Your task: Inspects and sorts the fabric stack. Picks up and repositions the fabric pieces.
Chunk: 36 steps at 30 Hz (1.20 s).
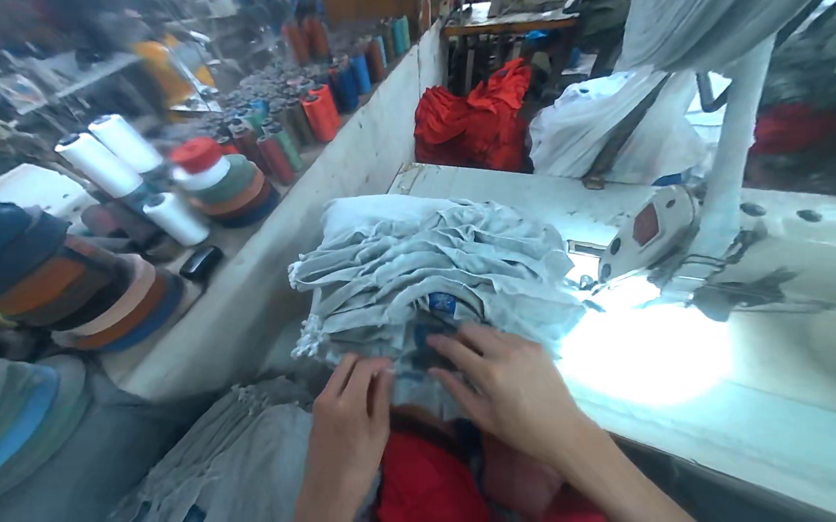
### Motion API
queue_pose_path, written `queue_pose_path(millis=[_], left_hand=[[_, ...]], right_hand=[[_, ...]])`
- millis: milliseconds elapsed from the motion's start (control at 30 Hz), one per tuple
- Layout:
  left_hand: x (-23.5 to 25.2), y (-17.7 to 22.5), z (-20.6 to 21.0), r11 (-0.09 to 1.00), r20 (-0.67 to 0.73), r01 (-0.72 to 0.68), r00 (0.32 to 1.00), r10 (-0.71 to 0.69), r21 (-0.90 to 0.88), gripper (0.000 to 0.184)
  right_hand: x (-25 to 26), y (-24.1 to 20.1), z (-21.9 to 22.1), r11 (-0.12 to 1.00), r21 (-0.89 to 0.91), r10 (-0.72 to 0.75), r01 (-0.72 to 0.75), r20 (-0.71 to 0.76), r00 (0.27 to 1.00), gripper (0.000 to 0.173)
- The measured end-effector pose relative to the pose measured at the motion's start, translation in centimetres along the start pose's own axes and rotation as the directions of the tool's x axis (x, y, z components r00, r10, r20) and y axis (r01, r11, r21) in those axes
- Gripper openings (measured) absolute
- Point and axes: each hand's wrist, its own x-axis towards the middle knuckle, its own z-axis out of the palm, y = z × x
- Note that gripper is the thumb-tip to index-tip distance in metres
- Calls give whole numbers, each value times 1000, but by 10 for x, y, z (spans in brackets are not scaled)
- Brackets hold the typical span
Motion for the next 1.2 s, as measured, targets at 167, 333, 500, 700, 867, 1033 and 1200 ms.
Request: queue_pose_path(millis=[167, 333, 500, 700, 867, 1033, 1200], left_hand=[[-11, 2, 1, 987, -15, 35, 999, -38, -157, 16], [-17, -8, 4, 982, 18, 93, 996, -91, -162, 15], [-9, -14, 14, 968, -52, 168, 982, -180, -187, 15], [20, 1, 31, 973, -155, 108, 978, -142, -205, 28], [29, -9, 29, 998, -91, 58, 994, -59, -12, 13], [6, -21, 4, 996, -15, 63, 998, -62, 57, 16], [-7, -15, -11, 993, -1, 79, 997, -80, -89, 19]], right_hand=[[4, -17, 23, 985, -130, -127, 114, -95, 987, 27], [13, -14, 18, 998, -61, 18, -21, -46, 999, 36], [24, 5, 12, 925, 313, 187, -217, 122, 975, 23], [26, 6, 12, 881, 410, 211, -236, 106, 972, 22], [24, 4, 6, 924, 314, 201, -217, 83, 976, 24], [14, -3, 1, 988, 118, 91, -97, 54, 994, 44], [19, -24, 15, 994, -68, -92, 91, -13, 996, 31]])
